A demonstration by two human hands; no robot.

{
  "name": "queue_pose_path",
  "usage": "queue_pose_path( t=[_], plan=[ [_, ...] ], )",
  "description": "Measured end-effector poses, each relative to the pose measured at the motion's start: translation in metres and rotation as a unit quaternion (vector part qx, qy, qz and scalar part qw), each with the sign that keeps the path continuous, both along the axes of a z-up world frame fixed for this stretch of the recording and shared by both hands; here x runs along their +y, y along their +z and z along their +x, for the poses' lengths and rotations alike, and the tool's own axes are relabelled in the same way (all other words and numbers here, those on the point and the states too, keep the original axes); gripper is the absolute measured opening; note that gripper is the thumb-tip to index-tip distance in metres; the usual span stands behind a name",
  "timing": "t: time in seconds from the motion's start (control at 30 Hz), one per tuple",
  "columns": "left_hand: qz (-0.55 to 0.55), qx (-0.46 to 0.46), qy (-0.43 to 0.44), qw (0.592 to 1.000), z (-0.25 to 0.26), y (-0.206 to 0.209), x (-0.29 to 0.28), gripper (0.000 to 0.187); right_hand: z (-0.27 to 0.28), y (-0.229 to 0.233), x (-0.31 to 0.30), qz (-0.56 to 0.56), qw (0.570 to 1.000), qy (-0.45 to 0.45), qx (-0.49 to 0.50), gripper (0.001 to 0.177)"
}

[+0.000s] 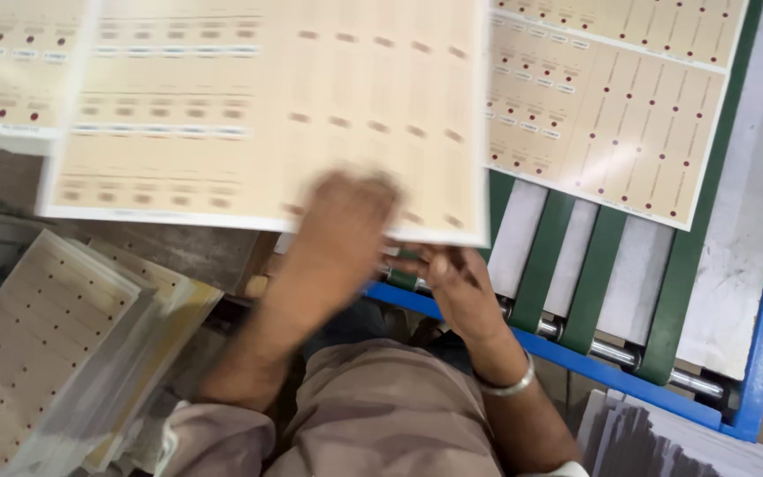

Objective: The person repeatedly picks up sheets of paper printed with red dots and text from a stack on the left and places them onto a conveyor belt on the right. The sheets move along the belt, and the person continues to feed them one by one in a repetitive cycle.

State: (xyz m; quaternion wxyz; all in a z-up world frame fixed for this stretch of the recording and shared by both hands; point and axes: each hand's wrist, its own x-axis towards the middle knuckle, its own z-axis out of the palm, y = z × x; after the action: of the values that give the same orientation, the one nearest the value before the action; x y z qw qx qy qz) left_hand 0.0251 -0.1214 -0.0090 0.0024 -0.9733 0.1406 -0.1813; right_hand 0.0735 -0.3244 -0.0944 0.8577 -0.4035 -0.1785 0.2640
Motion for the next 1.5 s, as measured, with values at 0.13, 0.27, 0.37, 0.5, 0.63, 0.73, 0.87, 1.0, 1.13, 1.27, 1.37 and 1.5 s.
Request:
queue_pose_path(
  t=[0.13, 0.27, 0.37, 0.5, 0.63, 0.73, 0.87, 1.0, 1.13, 1.27, 1.37, 1.5],
  plan=[
    [-0.051, 0.055, -0.066, 0.995, -0.003, 0.001, -0.036, 0.061, 0.018, -0.019, 0.003, 0.007, 0.973, -0.162, 0.163, 0.043],
    [-0.039, 0.011, 0.042, 0.998, -0.023, 0.011, 0.018, 0.056, 0.068, -0.056, -0.067, -0.072, 0.922, -0.348, 0.154, 0.042],
    [-0.031, -0.015, 0.097, 0.995, -0.027, 0.017, 0.067, 0.057, 0.095, -0.091, -0.129, -0.076, 0.887, -0.449, 0.082, 0.041],
    [0.036, -0.078, 0.191, 0.978, -0.012, 0.016, 0.12, 0.063, 0.113, -0.135, -0.202, -0.109, 0.793, -0.585, 0.131, 0.03],
    [-0.034, -0.096, 0.185, 0.978, -0.023, 0.013, 0.119, 0.047, 0.099, -0.169, -0.238, -0.166, 0.764, -0.609, 0.134, 0.028],
    [-0.04, -0.11, 0.185, 0.976, -0.029, 0.01, 0.112, 0.04, 0.078, -0.191, -0.248, -0.16, 0.785, -0.589, 0.109, 0.023],
    [-0.031, -0.127, 0.182, 0.975, -0.029, 0.012, 0.108, 0.045, 0.067, -0.207, -0.249, -0.165, 0.811, -0.559, 0.05, 0.022],
    [-0.015, -0.16, 0.179, 0.971, -0.022, 0.003, 0.109, 0.04, 0.075, -0.204, -0.241, -0.193, 0.78, -0.587, 0.099, 0.021],
    [-0.027, -0.144, 0.19, 0.971, -0.026, -0.003, 0.114, 0.032, 0.085, -0.185, -0.227, -0.148, 0.809, -0.563, 0.084, 0.027],
    [-0.031, -0.144, 0.197, 0.969, -0.026, -0.001, 0.114, 0.031, 0.095, -0.169, -0.214, -0.099, 0.834, -0.523, 0.144, 0.036],
    [-0.025, -0.15, 0.19, 0.97, -0.025, 0.003, 0.112, 0.029, 0.094, -0.165, -0.217, -0.101, 0.866, -0.462, 0.161, 0.041],
    [-0.012, -0.15, 0.187, 0.971, -0.025, 0.002, 0.112, 0.031, 0.086, -0.166, -0.23, -0.213, 0.859, -0.425, 0.188, 0.043]
  ],
)
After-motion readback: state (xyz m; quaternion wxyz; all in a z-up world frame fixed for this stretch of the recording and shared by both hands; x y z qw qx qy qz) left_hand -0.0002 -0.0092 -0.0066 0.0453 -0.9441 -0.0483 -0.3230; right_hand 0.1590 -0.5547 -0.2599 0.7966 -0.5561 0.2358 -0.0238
